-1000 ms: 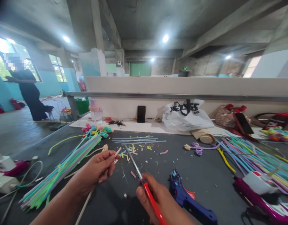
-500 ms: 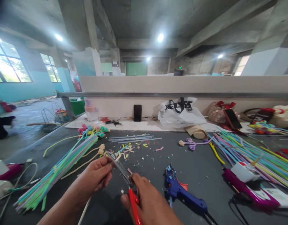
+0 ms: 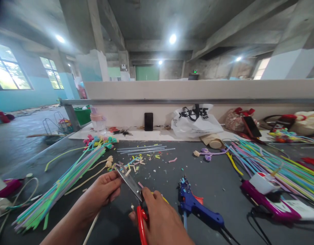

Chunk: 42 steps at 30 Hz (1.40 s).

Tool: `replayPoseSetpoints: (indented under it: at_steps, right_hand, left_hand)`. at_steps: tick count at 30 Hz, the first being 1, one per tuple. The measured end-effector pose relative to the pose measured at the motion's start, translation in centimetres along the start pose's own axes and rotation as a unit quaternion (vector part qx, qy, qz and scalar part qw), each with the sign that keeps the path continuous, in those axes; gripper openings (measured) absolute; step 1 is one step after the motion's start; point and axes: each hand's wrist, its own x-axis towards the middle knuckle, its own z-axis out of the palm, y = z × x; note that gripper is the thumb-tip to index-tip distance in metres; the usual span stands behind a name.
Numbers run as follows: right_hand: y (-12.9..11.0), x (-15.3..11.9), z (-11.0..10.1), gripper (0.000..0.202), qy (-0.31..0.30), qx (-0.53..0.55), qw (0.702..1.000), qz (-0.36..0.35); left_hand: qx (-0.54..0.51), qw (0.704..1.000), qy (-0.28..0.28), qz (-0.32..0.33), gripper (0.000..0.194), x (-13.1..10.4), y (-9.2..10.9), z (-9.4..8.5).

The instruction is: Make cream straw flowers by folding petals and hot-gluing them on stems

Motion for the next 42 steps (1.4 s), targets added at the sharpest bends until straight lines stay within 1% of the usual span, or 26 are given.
replayPoseSetpoints:
  at_steps: [4,7,11,16,24,28,36,39,42]
  right_hand:
    - [-0.1,0.0,0.0,0.043,0.005,-0.025,1.0,0.007]
    - [-0.3,0.1,-0.2,0.045,-0.009,-0.026,1.0,0.014]
    - [-0.3,0.1,-0.3,0.041,-0.034,-0.011,0.999,0.018]
    - [-0.1,0.1,0.0,0.035,-0.043,0.009,0.999,0.005]
    - [0.4,0.3,0.6,0.03,-0.032,0.009,0.999,0.003]
    - [0.7,0.4,0.9,0.029,-0.021,0.017,1.0,-0.005]
    - [0.9,0.8,0.9,0.02,-0.003,0.037,0.999,-0.027]
    - [0.9,1.0,0.7,0.018,-0.009,0.04,0.999,-0.022]
    - [1.0,1.2,0.7,0.015,-0.006,0.043,0.999,-0.02]
  left_hand:
    - [-0.016,1.0,-0.006,0.003,0.035,0.1,-0.5,-0.1]
    - [-0.018,1.0,-0.004,0.008,0.033,0.2,-0.8,-0.2]
    - [-0.016,1.0,-0.009,0.003,0.032,0.2,-0.9,-0.4]
    - [-0.029,0.999,-0.015,0.005,0.032,0.2,-0.7,-0.4]
    - [-0.018,0.999,-0.032,-0.003,0.038,0.6,-0.9,-0.4]
    - [-0.018,0.999,-0.033,-0.021,0.04,1.1,-1.3,-0.5]
    - [-0.074,0.996,-0.048,-0.02,0.033,1.3,-1.7,-1.0]
    - [-0.085,0.995,-0.04,-0.027,0.031,1.3,-1.8,-1.2]
    - [-0.088,0.995,-0.044,-0.029,0.031,1.2,-2.0,-1.4]
